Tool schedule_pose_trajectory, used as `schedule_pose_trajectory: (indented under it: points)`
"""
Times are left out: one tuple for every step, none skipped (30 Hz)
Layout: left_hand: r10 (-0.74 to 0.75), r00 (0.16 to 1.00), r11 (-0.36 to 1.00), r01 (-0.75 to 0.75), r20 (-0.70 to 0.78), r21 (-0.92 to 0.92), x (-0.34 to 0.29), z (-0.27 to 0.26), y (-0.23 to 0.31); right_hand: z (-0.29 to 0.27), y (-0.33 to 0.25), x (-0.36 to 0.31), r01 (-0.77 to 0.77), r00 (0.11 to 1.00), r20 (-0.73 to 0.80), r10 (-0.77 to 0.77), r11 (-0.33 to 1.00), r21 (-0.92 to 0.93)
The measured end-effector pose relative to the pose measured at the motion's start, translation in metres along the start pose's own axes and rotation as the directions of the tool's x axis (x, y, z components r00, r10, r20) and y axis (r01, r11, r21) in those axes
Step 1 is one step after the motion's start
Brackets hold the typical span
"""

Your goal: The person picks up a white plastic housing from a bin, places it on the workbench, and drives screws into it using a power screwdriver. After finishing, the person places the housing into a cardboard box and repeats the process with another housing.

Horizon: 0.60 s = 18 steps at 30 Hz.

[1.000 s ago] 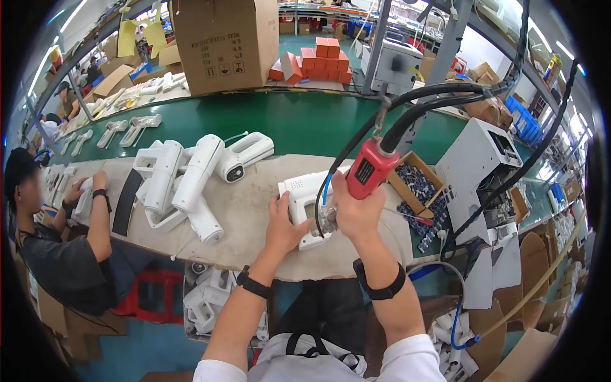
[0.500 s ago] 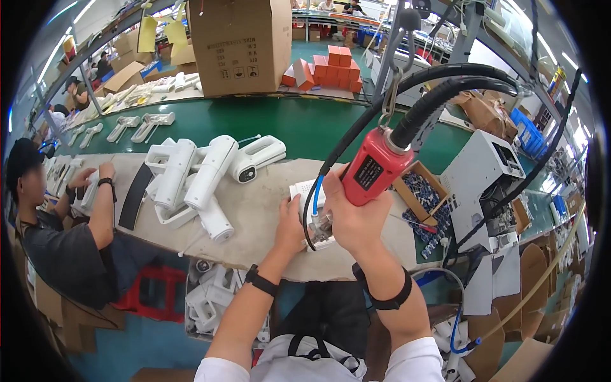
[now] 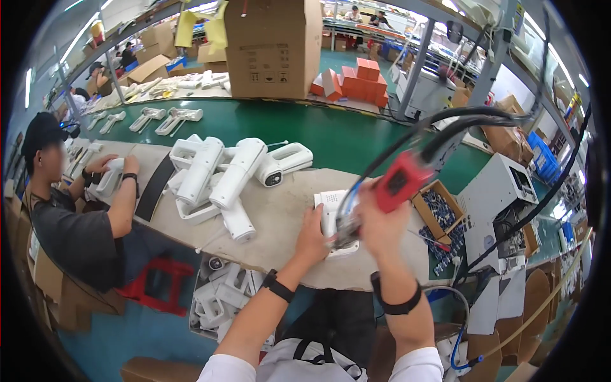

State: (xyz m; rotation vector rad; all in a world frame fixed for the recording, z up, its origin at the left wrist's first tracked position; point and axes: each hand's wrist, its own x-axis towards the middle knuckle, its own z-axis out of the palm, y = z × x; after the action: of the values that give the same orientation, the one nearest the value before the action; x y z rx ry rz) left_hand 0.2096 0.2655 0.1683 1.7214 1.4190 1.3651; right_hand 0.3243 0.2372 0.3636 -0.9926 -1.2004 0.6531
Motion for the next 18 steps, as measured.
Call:
schedule_pose_trajectory:
  points:
    - [-0.046, 0.999, 0.998, 0.046, -0.001, 0.035, -0.002, -0.010, 0.018, -0.008, -0.014, 0.013, 0.009, 0.999, -0.034, -0.009, 1.000, 0.024]
    - [-0.096, 0.995, 0.993, 0.096, -0.005, 0.070, -0.006, -0.020, 0.032, -0.015, -0.032, 0.025, 0.015, 0.998, -0.066, -0.012, 0.999, 0.048]
    - [-0.252, 0.966, 0.961, 0.256, 0.052, -0.105, -0.011, -0.035, 0.042, -0.024, -0.048, 0.030, 0.014, 0.999, -0.041, -0.013, 1.000, 0.021]
    - [-0.250, 0.967, 0.962, 0.254, 0.050, -0.105, -0.016, -0.048, 0.048, -0.031, -0.055, 0.035, 0.016, 0.999, -0.028, -0.016, 1.000, -0.015]
    - [-0.332, 0.940, 0.926, 0.341, 0.079, -0.163, -0.024, -0.064, 0.050, -0.036, -0.049, 0.033, 0.144, 0.987, -0.071, -0.147, 0.989, -0.042]
    - [-0.408, 0.907, 0.883, 0.420, 0.101, -0.210, -0.033, -0.087, 0.052, -0.039, -0.041, 0.024, 0.269, 0.955, -0.109, -0.275, 0.961, -0.061]
    - [-0.393, 0.915, 0.886, 0.404, 0.093, -0.226, -0.045, -0.108, 0.052, -0.053, -0.025, 0.006, 0.325, 0.927, -0.148, -0.344, 0.935, -0.140]
    - [-0.371, 0.924, 0.890, 0.383, 0.093, -0.250, -0.054, -0.127, 0.059, -0.076, -0.013, -0.018, 0.379, 0.888, -0.182, -0.422, 0.896, -0.231]
    - [-0.360, 0.927, 0.896, 0.374, 0.102, -0.237, -0.059, -0.144, 0.072, -0.099, 0.001, -0.047, 0.429, 0.882, -0.056, -0.469, 0.845, -0.319]
    - [-0.353, 0.929, 0.902, 0.369, 0.111, -0.225, -0.064, -0.158, 0.085, -0.116, 0.009, -0.069, 0.481, 0.866, 0.078, -0.494, 0.782, -0.396]
    - [-0.363, 0.926, 0.901, 0.377, 0.104, -0.214, -0.068, -0.173, 0.092, -0.109, 0.012, -0.083, 0.320, 0.945, 0.088, -0.314, 0.837, -0.444]
    - [-0.281, 0.941, 0.873, 0.332, 0.189, -0.356, -0.068, -0.189, 0.098, -0.099, 0.011, -0.096, 0.154, 0.988, 0.088, -0.127, 0.853, -0.500]
    - [-0.181, 0.948, 0.819, 0.292, 0.261, -0.494, -0.067, -0.196, 0.101, -0.103, 0.019, -0.101, 0.148, 0.989, 0.085, -0.122, 0.854, -0.499]
    - [-0.178, 0.948, 0.821, 0.291, 0.264, -0.491, -0.067, -0.200, 0.102, -0.106, 0.033, -0.102, -0.176, 0.962, 0.182, 0.205, 0.970, -0.166]
    - [-0.078, 0.947, 0.826, 0.236, 0.311, -0.511, -0.065, -0.201, 0.103, -0.110, 0.039, -0.105, -0.520, 0.817, 0.370, 0.443, 0.843, 0.139]
    - [0.023, 0.934, 0.825, 0.183, 0.356, -0.535, -0.062, -0.199, 0.104, -0.115, 0.037, -0.108, -0.517, 0.822, 0.359, 0.442, 0.844, 0.144]
    - [-0.046, 0.891, 0.845, 0.275, 0.451, -0.458, -0.055, -0.198, 0.105, -0.123, 0.033, -0.112, -0.627, 0.753, 0.437, 0.492, 0.738, 0.249]
    - [-0.031, 0.879, 0.843, 0.279, 0.476, -0.460, -0.044, -0.197, 0.101, -0.132, 0.029, -0.118, -0.720, 0.682, 0.513, 0.522, 0.606, 0.340]
